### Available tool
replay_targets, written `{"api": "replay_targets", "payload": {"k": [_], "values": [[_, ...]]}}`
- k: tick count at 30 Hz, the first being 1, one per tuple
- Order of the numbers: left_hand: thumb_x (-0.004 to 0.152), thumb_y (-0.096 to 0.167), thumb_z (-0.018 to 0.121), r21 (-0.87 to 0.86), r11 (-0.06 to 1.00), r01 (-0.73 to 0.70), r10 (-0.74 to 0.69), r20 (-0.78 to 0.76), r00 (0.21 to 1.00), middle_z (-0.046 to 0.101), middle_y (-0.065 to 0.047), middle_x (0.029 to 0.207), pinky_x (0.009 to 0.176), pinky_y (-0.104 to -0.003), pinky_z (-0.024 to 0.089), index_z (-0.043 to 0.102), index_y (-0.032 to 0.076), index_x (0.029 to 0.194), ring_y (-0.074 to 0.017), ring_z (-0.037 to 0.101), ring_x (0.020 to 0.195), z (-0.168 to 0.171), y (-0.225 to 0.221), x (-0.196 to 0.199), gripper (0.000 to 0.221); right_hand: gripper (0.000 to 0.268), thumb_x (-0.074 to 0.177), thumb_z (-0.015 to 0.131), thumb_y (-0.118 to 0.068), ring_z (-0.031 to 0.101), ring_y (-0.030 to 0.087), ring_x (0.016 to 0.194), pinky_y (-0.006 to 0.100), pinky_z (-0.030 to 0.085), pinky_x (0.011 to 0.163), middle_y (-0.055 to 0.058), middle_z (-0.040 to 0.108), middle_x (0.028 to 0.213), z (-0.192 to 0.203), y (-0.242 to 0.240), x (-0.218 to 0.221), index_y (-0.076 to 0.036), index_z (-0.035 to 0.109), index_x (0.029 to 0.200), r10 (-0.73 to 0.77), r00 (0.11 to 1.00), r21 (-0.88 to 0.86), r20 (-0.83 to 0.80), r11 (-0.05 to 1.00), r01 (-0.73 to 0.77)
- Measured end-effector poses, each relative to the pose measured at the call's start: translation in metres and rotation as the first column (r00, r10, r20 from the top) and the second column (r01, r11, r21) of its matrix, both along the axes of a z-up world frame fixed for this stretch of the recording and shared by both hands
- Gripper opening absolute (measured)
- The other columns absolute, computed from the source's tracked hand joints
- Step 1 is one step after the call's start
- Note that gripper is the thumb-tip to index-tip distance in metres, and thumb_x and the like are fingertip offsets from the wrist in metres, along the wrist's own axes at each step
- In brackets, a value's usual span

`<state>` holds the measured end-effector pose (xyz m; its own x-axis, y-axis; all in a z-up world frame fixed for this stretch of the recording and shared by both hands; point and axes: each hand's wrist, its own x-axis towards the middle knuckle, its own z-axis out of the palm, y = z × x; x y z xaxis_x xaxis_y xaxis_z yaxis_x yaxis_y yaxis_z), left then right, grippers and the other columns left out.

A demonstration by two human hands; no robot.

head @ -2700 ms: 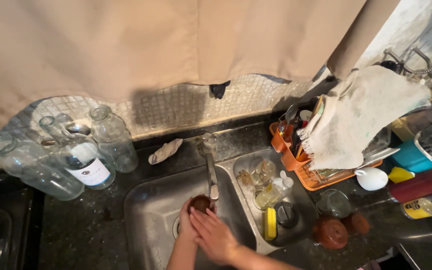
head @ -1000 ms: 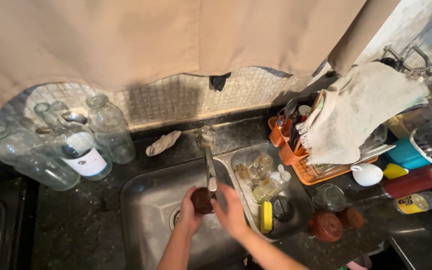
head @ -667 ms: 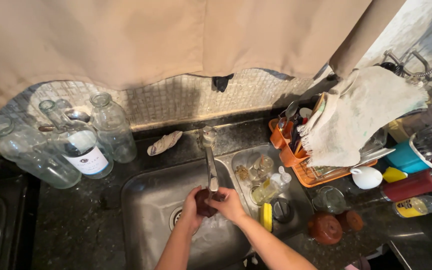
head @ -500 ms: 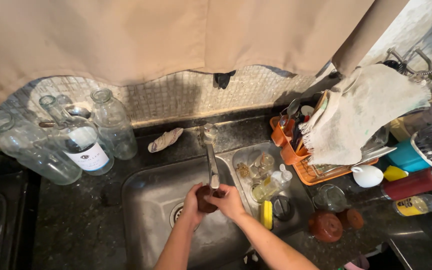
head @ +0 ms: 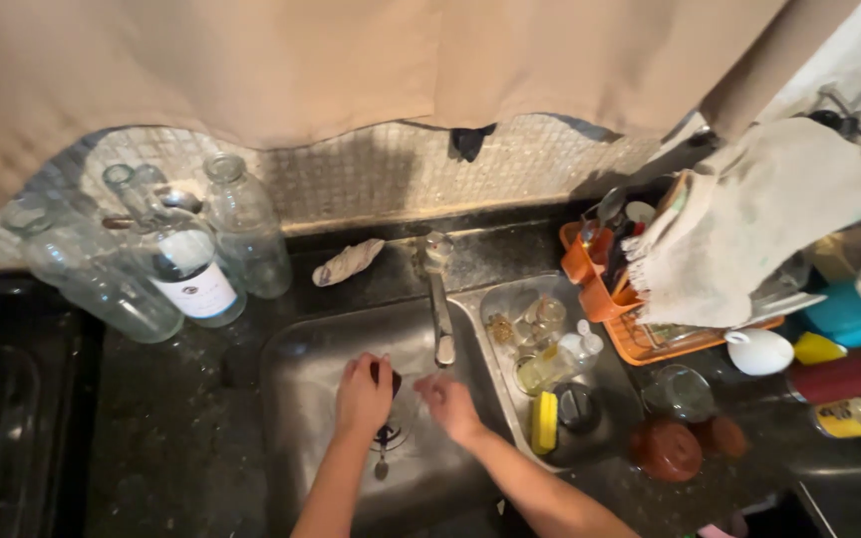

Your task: Washing a small bowl and glass in a kitchen sink.

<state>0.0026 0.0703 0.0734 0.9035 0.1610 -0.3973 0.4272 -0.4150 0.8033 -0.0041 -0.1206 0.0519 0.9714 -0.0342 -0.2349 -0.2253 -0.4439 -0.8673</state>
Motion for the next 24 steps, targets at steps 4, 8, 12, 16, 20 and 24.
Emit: {"api": "replay_targets", "payload": {"k": [4, 8, 12, 16, 20, 24], "values": [[0.101, 0.050, 0.048, 0.318, 0.947, -0.030, -0.030, 0.183, 0.983, 0.066, -0.009, 0.115, 0.089, -0.045, 0.057, 0.066, 0.019, 0.114, -0.0353, 0.068, 0.106, 0.044, 0.019, -0.047, 0.039, 0.015, 0.081, 0.067, -0.010, 0.072, 0.028, 0.082, 0.039, 0.057, 0.076, 0.009, 0.077, 0.086, -0.039, -0.015, 0.040, -0.012, 0.076, 0.093, -0.034, 0.945, -0.309, 0.326, 0.941, 0.140], [0.099, 0.038, 0.050, -0.215, 0.958, -0.192, 0.220, 0.116, 0.969, 0.080, -0.008, 0.095, 0.084, -0.034, 0.054, 0.075, 0.009, 0.101, -0.0248, 0.071, 0.086, -0.003, 0.034, -0.057, 0.038, 0.018, 0.100, 0.058, -0.010, 0.070, 0.023, 0.099, 0.032, 0.055, 0.089, 0.008, 0.074, 0.113, 0.104, -0.018, 0.082, -0.003, 0.069, 0.112, -0.142, 0.722, 0.010, 0.677, 0.983, 0.184], [0.100, 0.028, 0.050, -0.586, 0.751, -0.304, 0.388, 0.019, 0.922, 0.077, -0.010, 0.098, 0.088, -0.031, 0.048, 0.080, 0.002, 0.097, -0.0209, 0.065, 0.093, 0.016, 0.042, -0.062, 0.040, 0.051, 0.107, 0.049, -0.025, 0.041, 0.029, 0.149, 0.038, 0.032, 0.122, 0.016, 0.044, 0.160, 0.139, 0.000, 0.136, 0.001, 0.044, 0.150, 0.140, 0.718, -0.048, 0.682, 0.988, -0.146], [0.104, 0.028, 0.046, -0.703, 0.600, -0.382, 0.428, -0.122, 0.895, 0.074, -0.013, 0.104, 0.081, -0.034, 0.049, 0.077, 0.000, 0.102, -0.0226, 0.063, 0.094, 0.067, 0.055, -0.070, 0.041, 0.036, 0.106, 0.051, -0.022, 0.055, 0.021, 0.128, 0.030, 0.041, 0.109, 0.009, 0.061, 0.140, 0.108, -0.019, 0.109, -0.003, 0.064, 0.133, 0.166, 0.837, -0.006, 0.521, 0.982, -0.191], [0.107, 0.033, 0.049, -0.852, 0.263, -0.453, 0.372, -0.344, 0.862, 0.073, -0.020, 0.107, 0.075, -0.044, 0.057, 0.071, -0.004, 0.109, -0.0313, 0.068, 0.092, 0.075, 0.064, -0.073, 0.043, 0.025, 0.085, 0.070, -0.027, 0.074, 0.022, 0.075, 0.034, 0.059, 0.068, 0.007, 0.078, 0.089, -0.019, -0.012, 0.026, -0.006, 0.075, 0.099, 0.416, 0.822, -0.429, 0.388, 0.871, -0.239], [0.103, 0.035, 0.055, -0.858, 0.127, -0.497, 0.334, -0.435, 0.836, 0.071, -0.015, 0.108, 0.081, -0.039, 0.052, 0.068, 0.000, 0.111, -0.0244, 0.064, 0.096, 0.089, 0.056, -0.077, 0.038, 0.016, 0.084, 0.068, -0.023, 0.063, 0.022, 0.073, 0.033, 0.049, 0.072, 0.005, 0.073, 0.081, 0.043, 0.061, -0.036, -0.008, 0.073, 0.084, 0.654, 0.747, 0.009, -0.118, 0.753, -0.658]]}}
